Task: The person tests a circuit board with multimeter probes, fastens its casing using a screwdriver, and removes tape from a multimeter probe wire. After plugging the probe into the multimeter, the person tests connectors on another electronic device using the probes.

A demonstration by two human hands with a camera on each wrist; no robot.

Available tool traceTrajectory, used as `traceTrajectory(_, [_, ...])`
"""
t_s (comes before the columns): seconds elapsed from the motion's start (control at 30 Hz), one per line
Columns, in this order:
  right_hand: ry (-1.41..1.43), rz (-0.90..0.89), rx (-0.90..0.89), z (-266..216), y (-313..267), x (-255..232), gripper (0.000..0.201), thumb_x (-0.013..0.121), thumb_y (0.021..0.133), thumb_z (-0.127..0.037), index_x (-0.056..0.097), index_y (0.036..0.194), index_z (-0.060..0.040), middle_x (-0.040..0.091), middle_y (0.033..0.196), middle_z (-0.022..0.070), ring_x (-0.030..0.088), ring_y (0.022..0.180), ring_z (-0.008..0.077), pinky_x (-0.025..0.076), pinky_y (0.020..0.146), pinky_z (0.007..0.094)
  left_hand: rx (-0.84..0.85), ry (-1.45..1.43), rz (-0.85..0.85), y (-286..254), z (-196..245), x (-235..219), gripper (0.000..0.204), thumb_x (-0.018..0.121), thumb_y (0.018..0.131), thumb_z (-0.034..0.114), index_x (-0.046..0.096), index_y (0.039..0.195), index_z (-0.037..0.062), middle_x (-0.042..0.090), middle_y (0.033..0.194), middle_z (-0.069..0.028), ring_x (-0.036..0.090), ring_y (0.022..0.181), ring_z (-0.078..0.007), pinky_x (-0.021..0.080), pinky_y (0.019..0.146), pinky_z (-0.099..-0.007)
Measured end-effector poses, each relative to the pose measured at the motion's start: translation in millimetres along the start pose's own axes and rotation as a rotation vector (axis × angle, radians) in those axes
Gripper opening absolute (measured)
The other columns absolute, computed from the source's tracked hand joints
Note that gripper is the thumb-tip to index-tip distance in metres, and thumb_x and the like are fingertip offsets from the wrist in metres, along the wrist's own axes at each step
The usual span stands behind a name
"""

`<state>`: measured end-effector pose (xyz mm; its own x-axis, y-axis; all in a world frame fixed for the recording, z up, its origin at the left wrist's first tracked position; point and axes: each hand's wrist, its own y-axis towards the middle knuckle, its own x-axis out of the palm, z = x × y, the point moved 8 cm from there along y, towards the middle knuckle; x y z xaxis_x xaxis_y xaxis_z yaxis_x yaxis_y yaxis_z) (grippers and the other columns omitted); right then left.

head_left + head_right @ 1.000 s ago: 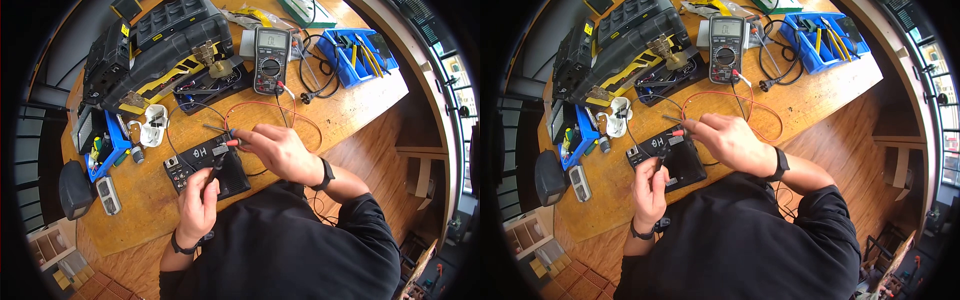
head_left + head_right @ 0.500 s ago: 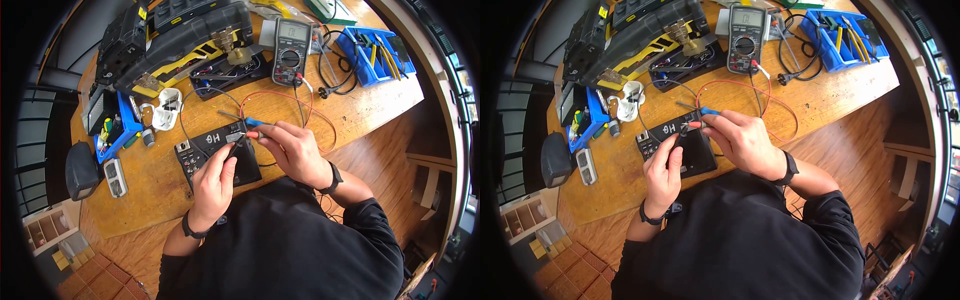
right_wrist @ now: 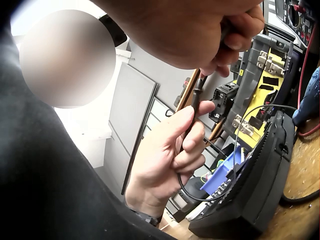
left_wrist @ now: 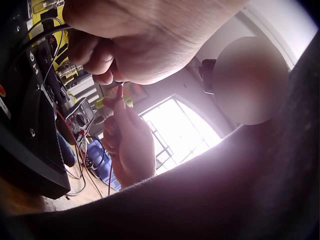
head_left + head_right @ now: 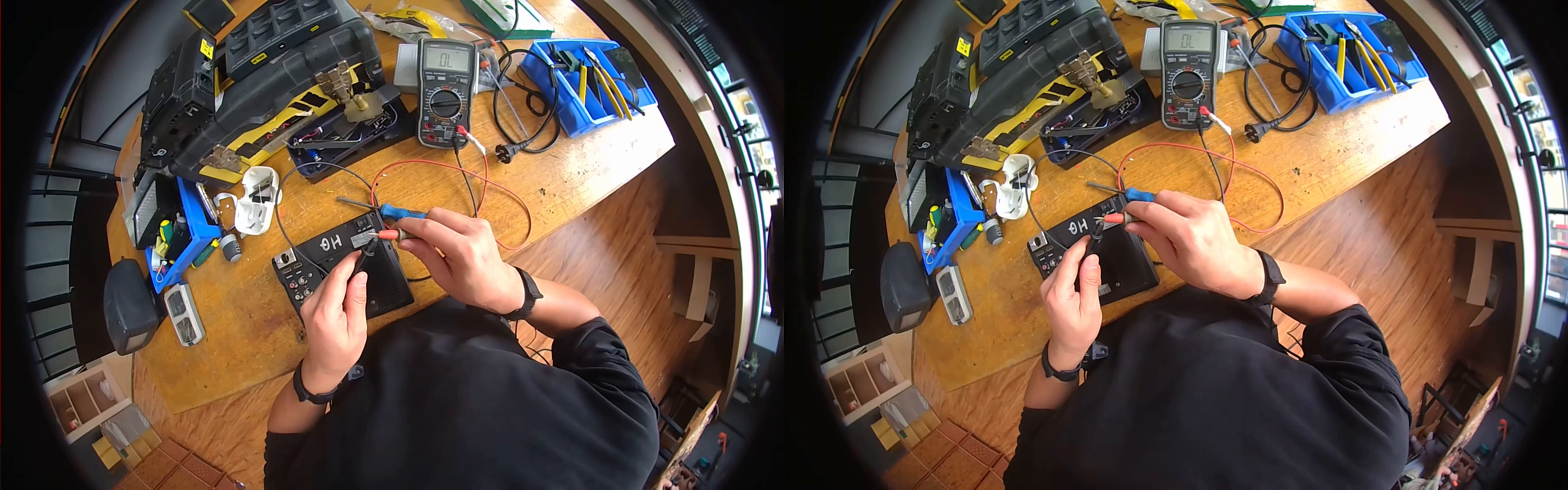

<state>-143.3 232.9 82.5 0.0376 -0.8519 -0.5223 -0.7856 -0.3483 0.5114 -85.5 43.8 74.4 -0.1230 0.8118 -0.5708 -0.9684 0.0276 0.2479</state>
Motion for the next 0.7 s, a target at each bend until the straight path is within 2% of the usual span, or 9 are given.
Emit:
traceTrajectory(0.1, [0.005,0.005,0.035,1,0,-2,0.024,0.082,0.093,-0.011,0.075,0.115,-0.0037,0.065,0.081,0.0086,0.067,0.068,0.0293,0.053,0.057,0.0416,-0.028,-0.008,0.003,-3,-8,1,0.026,0.063,0.111,0.010,0.069,0.132,-0.0039,0.066,0.081,-0.0057,0.060,0.069,-0.0121,0.049,0.064,-0.0291])
traceTrajectory(0.27, [0.063,0.012,-0.027,-7,1,-1,0.025,0.080,0.094,-0.005,0.074,0.118,-0.0026,0.064,0.084,0.0116,0.067,0.072,0.0313,0.054,0.061,0.0427,-0.095,-0.056,-0.013,-2,-11,0,0.025,0.060,0.112,0.009,0.069,0.132,-0.0037,0.063,0.078,-0.0022,0.057,0.067,-0.0090,0.045,0.061,-0.0274])
traceTrajectory(0.4, [0.099,0.033,0.044,3,4,0,0.030,0.074,0.095,0.007,0.074,0.124,0.0001,0.066,0.083,0.0130,0.067,0.069,0.0302,0.053,0.061,0.0389,-0.149,-0.194,-0.021,-4,-14,-3,0.023,0.057,0.113,0.007,0.061,0.131,-0.0049,0.072,0.092,-0.0064,0.065,0.072,-0.0138,0.052,0.066,-0.0287])
traceTrajectory(0.5, [0.092,-0.035,0.043,-1,4,8,0.034,0.073,0.095,0.007,0.074,0.128,-0.0010,0.067,0.084,0.0130,0.066,0.068,0.0283,0.052,0.061,0.0373,-0.039,-0.188,-0.049,0,-1,-1,0.032,0.057,0.112,0.008,0.060,0.141,-0.0041,0.070,0.090,-0.0088,0.068,0.076,-0.0187,0.055,0.072,-0.0322])
traceTrajectory(0.53, [0.103,-0.040,0.040,-2,4,9,0.034,0.073,0.095,0.007,0.074,0.128,-0.0010,0.067,0.084,0.0130,0.066,0.068,0.0283,0.052,0.061,0.0373,-0.056,-0.169,-0.087,0,2,1,0.036,0.058,0.112,0.008,0.058,0.146,-0.0035,0.069,0.090,-0.0101,0.068,0.077,-0.0196,0.056,0.073,-0.0328])
traceTrajectory(0.57, [0.106,-0.056,0.034,-4,4,10,0.034,0.074,0.095,0.005,0.073,0.128,0.0002,0.068,0.088,0.0146,0.068,0.072,0.0315,0.054,0.063,0.0402,-0.100,-0.139,-0.120,1,2,2,0.036,0.057,0.112,0.008,0.059,0.146,-0.0039,0.070,0.095,-0.0123,0.069,0.076,-0.0207,0.057,0.074,-0.0336])
traceTrajectory(0.6, [0.108,-0.071,0.029,-5,3,11,0.034,0.075,0.094,0.004,0.072,0.128,0.0013,0.069,0.092,0.0163,0.070,0.076,0.0347,0.056,0.065,0.0432,-0.050,-0.109,-0.095,4,2,3,0.036,0.057,0.112,0.008,0.059,0.146,-0.0042,0.070,0.097,-0.0134,0.069,0.076,-0.0217,0.057,0.074,-0.0342])
traceTrajectory(0.7, [0.110,-0.091,0.070,-3,2,11,0.034,0.076,0.093,0.004,0.072,0.127,0.0017,0.070,0.095,0.0170,0.071,0.078,0.0352,0.057,0.067,0.0429,0.026,-0.070,-0.059,6,8,1,0.036,0.057,0.112,0.008,0.060,0.145,-0.0049,0.070,0.102,-0.0155,0.070,0.079,-0.0239,0.057,0.075,-0.0358])
